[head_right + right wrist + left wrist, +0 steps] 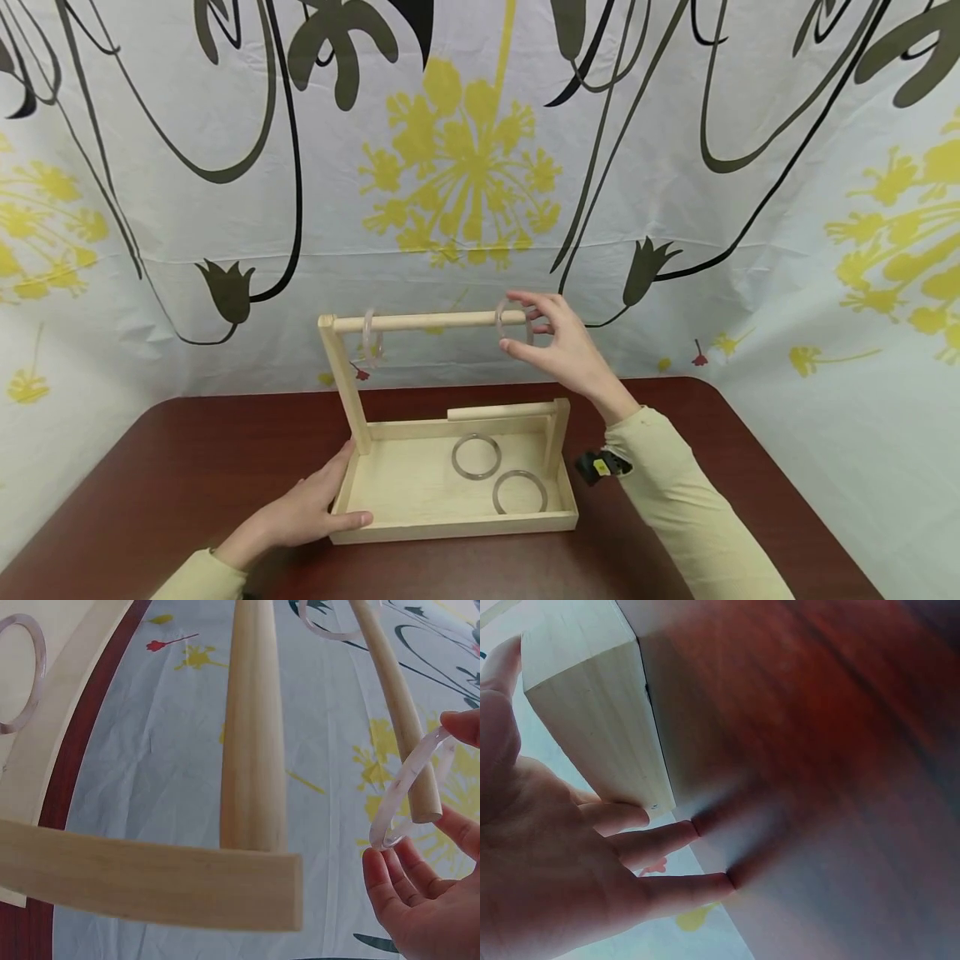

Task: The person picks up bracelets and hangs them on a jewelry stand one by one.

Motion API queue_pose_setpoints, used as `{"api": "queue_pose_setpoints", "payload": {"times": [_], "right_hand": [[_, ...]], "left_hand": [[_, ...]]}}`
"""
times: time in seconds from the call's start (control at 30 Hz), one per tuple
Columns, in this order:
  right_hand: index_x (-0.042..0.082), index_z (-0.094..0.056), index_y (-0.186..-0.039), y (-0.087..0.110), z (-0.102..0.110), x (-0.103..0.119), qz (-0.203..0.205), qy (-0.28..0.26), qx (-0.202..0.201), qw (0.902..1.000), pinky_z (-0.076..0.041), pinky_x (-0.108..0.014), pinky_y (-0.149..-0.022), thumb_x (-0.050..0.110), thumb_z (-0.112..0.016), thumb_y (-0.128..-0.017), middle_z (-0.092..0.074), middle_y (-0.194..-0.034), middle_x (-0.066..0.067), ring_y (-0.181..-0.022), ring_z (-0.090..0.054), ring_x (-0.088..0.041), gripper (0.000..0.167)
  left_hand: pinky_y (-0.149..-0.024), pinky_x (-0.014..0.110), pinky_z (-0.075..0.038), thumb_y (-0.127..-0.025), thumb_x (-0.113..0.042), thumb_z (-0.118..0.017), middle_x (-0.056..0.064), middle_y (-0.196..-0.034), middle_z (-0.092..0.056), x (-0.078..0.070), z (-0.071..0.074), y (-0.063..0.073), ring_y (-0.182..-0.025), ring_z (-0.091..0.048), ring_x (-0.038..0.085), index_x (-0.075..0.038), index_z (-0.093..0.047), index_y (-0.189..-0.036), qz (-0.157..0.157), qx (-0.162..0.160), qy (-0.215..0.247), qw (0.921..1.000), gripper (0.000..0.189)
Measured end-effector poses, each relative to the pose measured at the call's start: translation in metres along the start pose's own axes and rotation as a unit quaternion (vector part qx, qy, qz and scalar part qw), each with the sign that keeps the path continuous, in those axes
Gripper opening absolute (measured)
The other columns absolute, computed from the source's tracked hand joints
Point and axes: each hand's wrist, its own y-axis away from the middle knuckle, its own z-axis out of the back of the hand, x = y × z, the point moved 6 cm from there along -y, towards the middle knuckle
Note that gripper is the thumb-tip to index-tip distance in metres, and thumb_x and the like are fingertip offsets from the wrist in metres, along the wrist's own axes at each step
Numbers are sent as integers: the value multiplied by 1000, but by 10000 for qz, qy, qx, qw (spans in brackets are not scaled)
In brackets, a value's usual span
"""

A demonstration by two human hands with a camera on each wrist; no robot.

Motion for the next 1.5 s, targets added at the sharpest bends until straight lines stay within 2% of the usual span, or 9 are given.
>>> {"api": "queue_pose_setpoints", "payload": {"times": [0.2,0.57,0.9,1.13,1.33,1.5], "right_hand": [[11,-51,-140,-5,-6,-1,-30,170,114,9998,-43,-44,-94,16,-75,-85,-46,-132,-12,-107,-44,-21,60],[9,-51,-139,-13,-11,6,225,788,219,9964,-37,-45,-97,21,-78,-83,-52,-133,-12,-116,-48,-24,63],[14,-52,-138,-16,-21,12,549,1044,309,9925,-35,-52,-98,27,-79,-82,-54,-132,-8,-122,-46,-28,63],[11,-57,-132,-20,-24,20,1061,1347,260,9848,-33,-50,-101,26,-81,-79,-58,-128,-7,-121,-48,-27,60],[1,-60,-126,-24,-29,29,1588,1671,303,9726,-17,-49,-112,25,-82,-77,-61,-124,-11,-123,-48,-30,59],[-1,-61,-124,-26,-32,35,1727,1974,361,9643,-12,-48,-114,28,-81,-78,-61,-124,-14,-126,-46,-33,58]], "left_hand": [[-87,81,-22,-83,-48,-73,31,-153,-18,1,-1,0,-135,-30,46,7,-6,-152,-10,-17,1,10000,111],[-86,81,-22,-82,-47,-74,31,-152,-20,0,0,0,-135,-30,47,8,-7,-152,-73,-86,-19,9999,111],[-86,81,-22,-82,-48,-73,32,-152,-19,0,0,0,-134,-30,47,8,-6,-151,-90,-77,-9,9999,111],[-87,81,-21,-83,-47,-73,32,-152,-18,0,0,0,-135,-29,47,9,-6,-151,-93,-58,9,9999,111],[-88,80,-21,-83,-49,-73,31,-152,-18,0,-1,1,-135,-29,47,8,-7,-151,-21,-33,-40,10000,111],[-88,80,-21,-83,-49,-72,31,-152,-18,0,0,1,-135,-29,47,9,-8,-151,-9,-24,-33,10000,111]]}}
